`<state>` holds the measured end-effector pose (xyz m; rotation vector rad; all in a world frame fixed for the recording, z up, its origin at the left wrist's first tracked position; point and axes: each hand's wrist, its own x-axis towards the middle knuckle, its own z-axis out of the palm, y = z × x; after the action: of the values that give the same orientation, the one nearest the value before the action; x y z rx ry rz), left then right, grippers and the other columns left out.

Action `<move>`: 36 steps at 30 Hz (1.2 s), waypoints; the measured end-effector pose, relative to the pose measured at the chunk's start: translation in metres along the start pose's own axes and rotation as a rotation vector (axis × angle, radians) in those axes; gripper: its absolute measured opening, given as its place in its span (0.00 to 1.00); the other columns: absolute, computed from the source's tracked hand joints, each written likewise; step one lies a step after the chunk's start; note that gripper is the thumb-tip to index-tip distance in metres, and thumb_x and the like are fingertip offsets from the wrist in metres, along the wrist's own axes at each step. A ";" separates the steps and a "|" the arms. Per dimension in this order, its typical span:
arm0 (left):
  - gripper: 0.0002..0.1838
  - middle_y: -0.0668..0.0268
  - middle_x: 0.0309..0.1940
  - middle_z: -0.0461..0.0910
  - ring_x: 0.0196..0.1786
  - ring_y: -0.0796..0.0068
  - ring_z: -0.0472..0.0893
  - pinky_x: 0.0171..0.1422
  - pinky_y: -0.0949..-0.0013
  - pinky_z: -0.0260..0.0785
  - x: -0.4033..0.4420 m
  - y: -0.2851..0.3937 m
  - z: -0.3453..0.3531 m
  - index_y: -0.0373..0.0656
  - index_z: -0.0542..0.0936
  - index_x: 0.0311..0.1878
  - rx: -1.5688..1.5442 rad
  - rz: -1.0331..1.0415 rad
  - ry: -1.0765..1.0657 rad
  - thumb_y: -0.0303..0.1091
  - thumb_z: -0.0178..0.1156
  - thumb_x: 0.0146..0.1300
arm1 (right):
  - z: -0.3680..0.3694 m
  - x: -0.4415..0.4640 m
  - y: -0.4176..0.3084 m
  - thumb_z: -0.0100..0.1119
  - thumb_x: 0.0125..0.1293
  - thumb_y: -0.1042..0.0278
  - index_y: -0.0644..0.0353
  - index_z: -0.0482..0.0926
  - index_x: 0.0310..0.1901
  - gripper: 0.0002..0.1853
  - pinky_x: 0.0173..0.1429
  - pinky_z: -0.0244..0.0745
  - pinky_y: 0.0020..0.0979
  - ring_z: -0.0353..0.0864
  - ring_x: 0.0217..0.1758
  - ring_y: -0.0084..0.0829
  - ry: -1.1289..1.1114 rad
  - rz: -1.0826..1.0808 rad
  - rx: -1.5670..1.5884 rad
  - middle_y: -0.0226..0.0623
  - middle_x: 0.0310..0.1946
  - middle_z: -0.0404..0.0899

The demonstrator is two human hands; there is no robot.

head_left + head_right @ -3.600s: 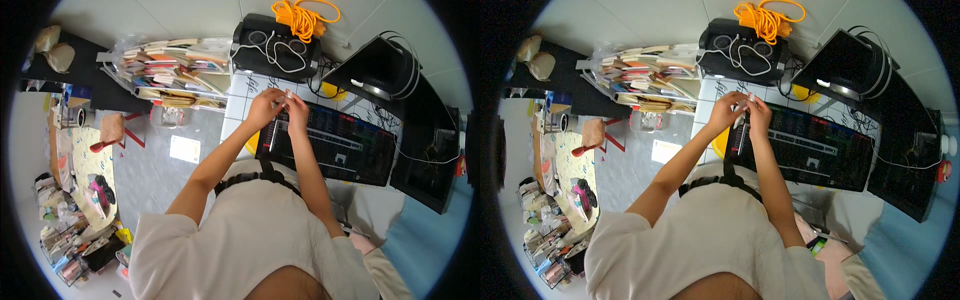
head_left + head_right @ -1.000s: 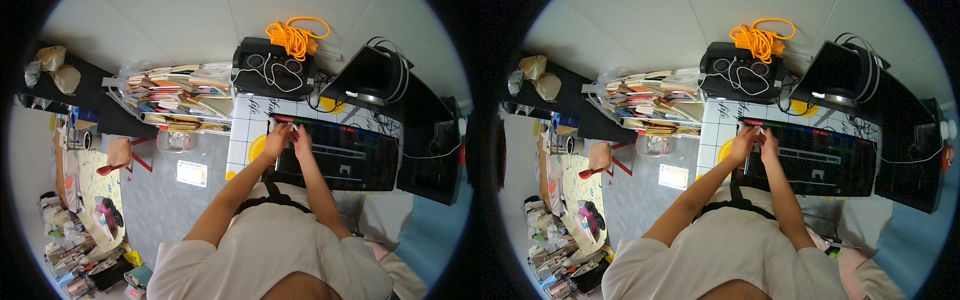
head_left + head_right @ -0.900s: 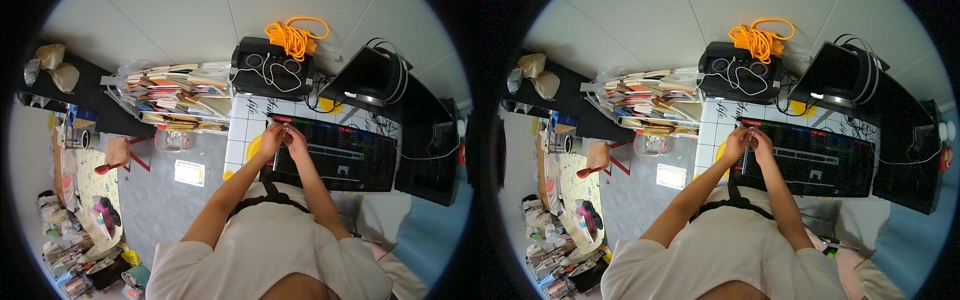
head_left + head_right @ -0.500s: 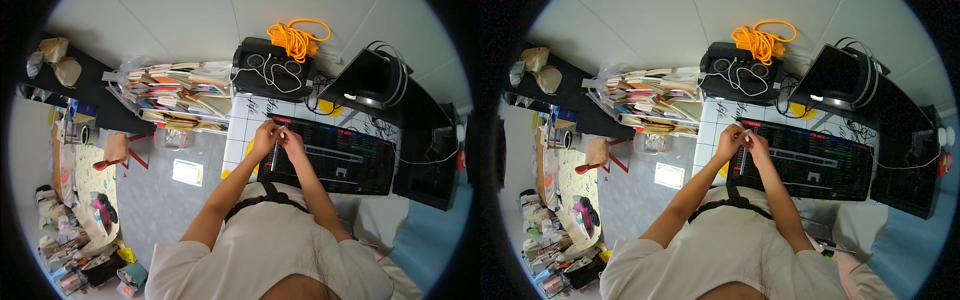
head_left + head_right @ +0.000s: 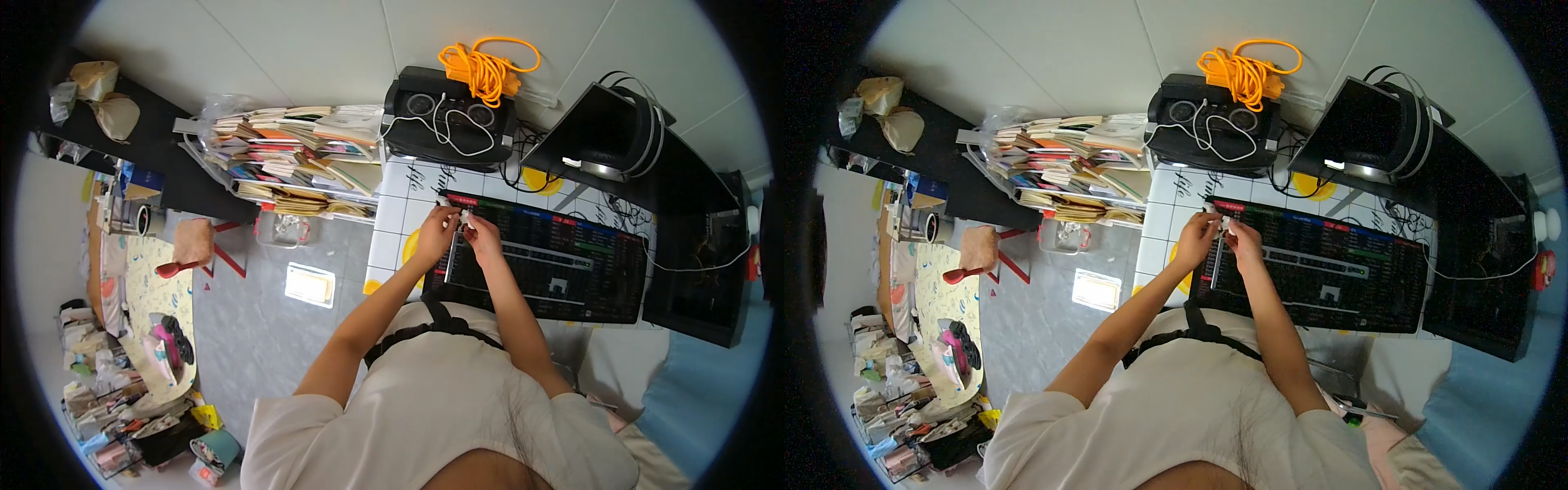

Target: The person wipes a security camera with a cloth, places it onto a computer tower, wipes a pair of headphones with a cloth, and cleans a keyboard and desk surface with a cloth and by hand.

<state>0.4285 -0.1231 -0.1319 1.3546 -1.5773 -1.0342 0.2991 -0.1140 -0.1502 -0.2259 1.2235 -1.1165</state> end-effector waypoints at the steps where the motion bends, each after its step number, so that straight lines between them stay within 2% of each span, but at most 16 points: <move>1: 0.11 0.56 0.39 0.75 0.36 0.65 0.77 0.40 0.69 0.69 -0.003 0.002 0.004 0.38 0.77 0.45 -0.007 -0.037 0.026 0.30 0.53 0.61 | -0.002 0.002 0.002 0.58 0.60 0.67 0.61 0.78 0.37 0.08 0.34 0.72 0.22 0.75 0.30 0.22 -0.005 0.000 0.010 0.30 0.30 0.76; 3: 0.13 0.55 0.40 0.74 0.36 0.63 0.77 0.40 0.67 0.69 -0.016 0.009 0.014 0.39 0.74 0.48 -0.021 -0.117 0.096 0.32 0.52 0.61 | -0.002 0.001 0.004 0.58 0.60 0.66 0.61 0.78 0.37 0.08 0.34 0.72 0.23 0.75 0.30 0.22 -0.007 -0.003 0.020 0.29 0.30 0.77; 6: 0.14 0.55 0.41 0.72 0.36 0.59 0.76 0.39 0.65 0.69 -0.036 0.012 0.025 0.40 0.71 0.50 0.150 -0.042 0.205 0.31 0.51 0.61 | 0.003 -0.004 0.002 0.56 0.60 0.70 0.61 0.78 0.38 0.07 0.35 0.72 0.21 0.75 0.32 0.21 0.028 0.013 -0.002 0.29 0.30 0.76; 7: 0.17 0.55 0.42 0.70 0.37 0.56 0.74 0.38 0.62 0.69 -0.040 0.009 0.026 0.42 0.68 0.53 0.211 0.011 0.207 0.31 0.51 0.61 | 0.002 -0.003 0.004 0.56 0.60 0.70 0.61 0.77 0.38 0.07 0.35 0.72 0.22 0.75 0.32 0.21 -0.010 0.015 -0.004 0.30 0.31 0.76; 12: 0.21 0.54 0.42 0.69 0.39 0.54 0.73 0.40 0.60 0.68 -0.047 -0.002 0.025 0.39 0.65 0.55 0.429 0.066 0.113 0.28 0.52 0.57 | -0.003 0.000 0.011 0.55 0.61 0.70 0.60 0.77 0.39 0.06 0.37 0.71 0.22 0.75 0.33 0.21 -0.121 0.019 -0.016 0.30 0.33 0.77; 14: 0.23 0.54 0.42 0.69 0.40 0.54 0.73 0.42 0.59 0.68 -0.045 -0.011 0.024 0.38 0.64 0.55 0.470 0.089 0.077 0.27 0.53 0.54 | -0.005 0.002 0.011 0.56 0.60 0.70 0.60 0.77 0.39 0.07 0.37 0.71 0.21 0.75 0.33 0.21 -0.079 0.015 -0.020 0.30 0.33 0.77; 16: 0.25 0.54 0.44 0.69 0.41 0.55 0.74 0.45 0.59 0.67 -0.033 -0.016 0.015 0.37 0.65 0.53 0.615 0.487 0.090 0.26 0.54 0.49 | -0.010 0.005 0.011 0.57 0.60 0.69 0.61 0.77 0.39 0.07 0.37 0.71 0.21 0.75 0.34 0.22 -0.039 0.000 -0.036 0.31 0.33 0.77; 17: 0.25 0.54 0.44 0.69 0.41 0.55 0.74 0.45 0.59 0.67 -0.030 -0.019 0.010 0.37 0.65 0.53 0.617 0.487 0.084 0.26 0.54 0.49 | -0.013 0.006 0.011 0.57 0.59 0.70 0.62 0.77 0.39 0.08 0.37 0.72 0.21 0.75 0.34 0.22 -0.018 0.000 -0.027 0.32 0.33 0.77; 18: 0.24 0.54 0.44 0.70 0.41 0.55 0.74 0.46 0.60 0.67 -0.026 -0.018 0.005 0.37 0.67 0.52 0.630 0.542 0.021 0.26 0.55 0.48 | -0.016 0.005 0.012 0.57 0.60 0.69 0.64 0.78 0.39 0.09 0.35 0.72 0.21 0.75 0.30 0.22 -0.032 -0.019 0.018 0.33 0.31 0.77; 20: 0.24 0.54 0.44 0.71 0.42 0.55 0.74 0.48 0.60 0.66 -0.011 -0.020 -0.004 0.38 0.68 0.51 0.643 0.603 -0.032 0.26 0.55 0.47 | -0.016 0.005 0.010 0.58 0.59 0.69 0.64 0.78 0.39 0.09 0.35 0.72 0.21 0.75 0.30 0.22 0.001 -0.009 0.029 0.33 0.31 0.77; 22: 0.21 0.56 0.41 0.74 0.41 0.56 0.74 0.47 0.60 0.67 0.005 -0.021 -0.019 0.38 0.71 0.48 0.519 0.600 -0.322 0.26 0.55 0.46 | -0.012 0.005 0.008 0.57 0.60 0.69 0.64 0.78 0.40 0.09 0.35 0.73 0.21 0.75 0.30 0.22 0.014 -0.002 0.028 0.33 0.31 0.77; 24: 0.14 0.59 0.34 0.77 0.39 0.57 0.76 0.43 0.60 0.69 0.028 -0.032 -0.035 0.43 0.76 0.41 0.428 0.458 -0.446 0.26 0.55 0.47 | -0.010 0.002 0.009 0.57 0.60 0.69 0.64 0.77 0.41 0.10 0.35 0.73 0.21 0.75 0.30 0.22 0.032 0.010 0.033 0.33 0.32 0.77; 26: 0.12 0.60 0.33 0.77 0.38 0.58 0.76 0.42 0.61 0.69 0.043 -0.013 -0.054 0.44 0.77 0.38 0.576 0.454 -0.393 0.26 0.54 0.48 | -0.005 -0.004 0.008 0.57 0.60 0.70 0.63 0.76 0.41 0.09 0.37 0.73 0.21 0.76 0.34 0.23 0.034 0.035 -0.009 0.33 0.34 0.77; 29: 0.11 0.62 0.30 0.76 0.37 0.60 0.76 0.41 0.61 0.69 0.056 -0.011 -0.066 0.44 0.77 0.38 0.634 0.610 -0.472 0.27 0.54 0.49 | -0.003 -0.002 0.008 0.56 0.60 0.70 0.63 0.76 0.40 0.08 0.36 0.73 0.21 0.76 0.33 0.23 0.008 0.043 -0.041 0.33 0.34 0.77; 34: 0.10 0.63 0.30 0.76 0.37 0.62 0.76 0.40 0.62 0.70 0.073 0.004 -0.065 0.45 0.77 0.38 0.755 0.658 -0.630 0.29 0.55 0.50 | 0.000 -0.005 0.011 0.55 0.61 0.69 0.63 0.76 0.39 0.08 0.35 0.74 0.21 0.76 0.32 0.23 0.007 0.021 -0.015 0.32 0.33 0.77; 36: 0.10 0.64 0.30 0.75 0.37 0.63 0.76 0.39 0.63 0.71 0.084 0.013 -0.066 0.46 0.77 0.37 0.762 0.798 -0.682 0.30 0.55 0.50 | 0.003 -0.005 0.009 0.55 0.61 0.69 0.64 0.76 0.39 0.08 0.35 0.74 0.21 0.76 0.32 0.23 0.017 0.018 -0.026 0.32 0.32 0.77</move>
<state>0.4760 -0.2105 -0.0915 0.6172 -2.8891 -0.3778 0.3075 -0.1067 -0.1516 -0.2249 1.2533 -1.0891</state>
